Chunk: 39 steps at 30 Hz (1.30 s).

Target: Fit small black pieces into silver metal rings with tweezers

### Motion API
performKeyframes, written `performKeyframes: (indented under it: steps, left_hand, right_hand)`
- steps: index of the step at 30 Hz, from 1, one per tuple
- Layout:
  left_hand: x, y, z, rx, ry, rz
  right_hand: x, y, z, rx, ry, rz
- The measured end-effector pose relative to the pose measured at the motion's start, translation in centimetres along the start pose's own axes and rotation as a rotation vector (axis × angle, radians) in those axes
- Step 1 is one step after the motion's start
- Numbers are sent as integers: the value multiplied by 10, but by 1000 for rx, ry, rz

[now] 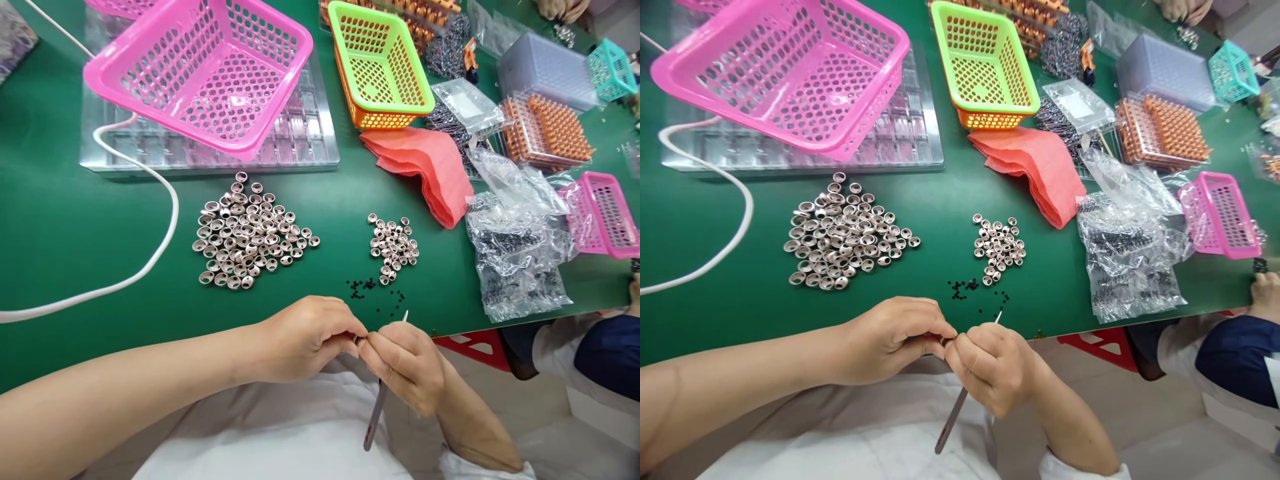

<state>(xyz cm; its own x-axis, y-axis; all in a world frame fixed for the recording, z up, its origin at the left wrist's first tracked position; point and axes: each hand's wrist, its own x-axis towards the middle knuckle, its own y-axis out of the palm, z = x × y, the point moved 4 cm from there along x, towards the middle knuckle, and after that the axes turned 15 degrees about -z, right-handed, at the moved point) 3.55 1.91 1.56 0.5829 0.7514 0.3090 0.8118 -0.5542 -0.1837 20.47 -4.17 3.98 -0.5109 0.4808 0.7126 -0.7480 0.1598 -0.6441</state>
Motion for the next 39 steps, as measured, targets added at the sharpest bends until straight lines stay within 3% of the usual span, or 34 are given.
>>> performKeyframes:
  steps: [18,21,27,33,39]
  left_hand:
    - [2,-3,2,-44,-99,-13]
    - [4,-4,5,-62,-210,-24]
    - [7,-8,11,-138,-407,-45]
    - [6,-7,14,-160,-441,-39]
    - [4,-7,14,-79,-338,-75]
  right_hand:
    - [-5,-4,-2,4,69,53]
    - [-10,-3,-5,29,116,-25]
    - [-12,-2,-11,99,387,-175]
    - [-20,-13,-17,81,654,-513]
    - [-29,-23,-29,196,871,-613]
